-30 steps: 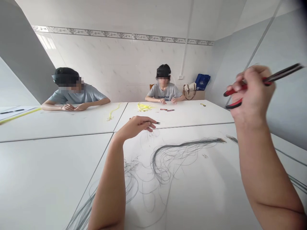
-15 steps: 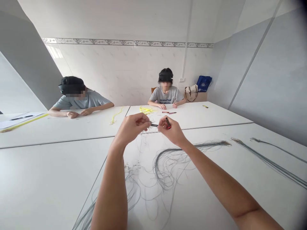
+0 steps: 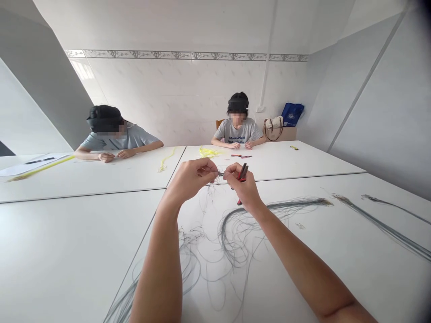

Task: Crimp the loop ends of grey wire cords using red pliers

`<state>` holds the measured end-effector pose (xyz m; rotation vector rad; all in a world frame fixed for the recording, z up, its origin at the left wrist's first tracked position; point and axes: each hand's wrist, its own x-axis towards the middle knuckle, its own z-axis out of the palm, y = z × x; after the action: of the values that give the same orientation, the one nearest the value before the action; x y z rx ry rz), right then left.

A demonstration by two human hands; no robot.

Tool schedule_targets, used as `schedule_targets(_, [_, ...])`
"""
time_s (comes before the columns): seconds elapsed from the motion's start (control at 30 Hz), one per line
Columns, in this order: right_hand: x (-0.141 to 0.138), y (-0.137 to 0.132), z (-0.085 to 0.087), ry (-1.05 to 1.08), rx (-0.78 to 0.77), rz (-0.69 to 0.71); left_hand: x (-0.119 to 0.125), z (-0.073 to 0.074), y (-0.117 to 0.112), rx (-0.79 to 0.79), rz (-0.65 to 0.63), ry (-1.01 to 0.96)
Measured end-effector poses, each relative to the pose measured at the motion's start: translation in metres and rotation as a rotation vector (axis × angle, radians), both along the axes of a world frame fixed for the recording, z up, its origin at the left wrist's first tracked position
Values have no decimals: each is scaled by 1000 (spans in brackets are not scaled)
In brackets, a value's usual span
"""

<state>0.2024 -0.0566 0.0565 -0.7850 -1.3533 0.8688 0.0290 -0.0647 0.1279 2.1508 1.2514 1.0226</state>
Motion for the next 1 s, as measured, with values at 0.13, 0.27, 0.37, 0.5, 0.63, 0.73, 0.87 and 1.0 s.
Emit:
schedule_targets(0.13, [7,6,-4,175,33,69,1,0,0,0,5,-20])
schedule_targets(0.27, [18,9,-1,147,157,107,3,1,0,-1,8,-52])
schedule_targets(0.37, [23,6,4,-2,165,55,4,1,-1,24,0,-45])
schedule_targets(0.5, [23,0,7,-120,96,121,7,2,-4,41,0,-37])
schedule_targets(0.63, [17,-4,7,-141,20,107,10,3,-6,41,-4,-21])
schedule_targets(0.73, [14,-7,9,-102,12,55,14,2,-7,17,-49,-26])
schedule_targets(0.87, [17,-7,12,-65,16,14,18,2,-6,-66,-146,-11])
schedule_targets(1.0, [22,-4,12,-36,7,4,17,2,-5,-42,-75,-50])
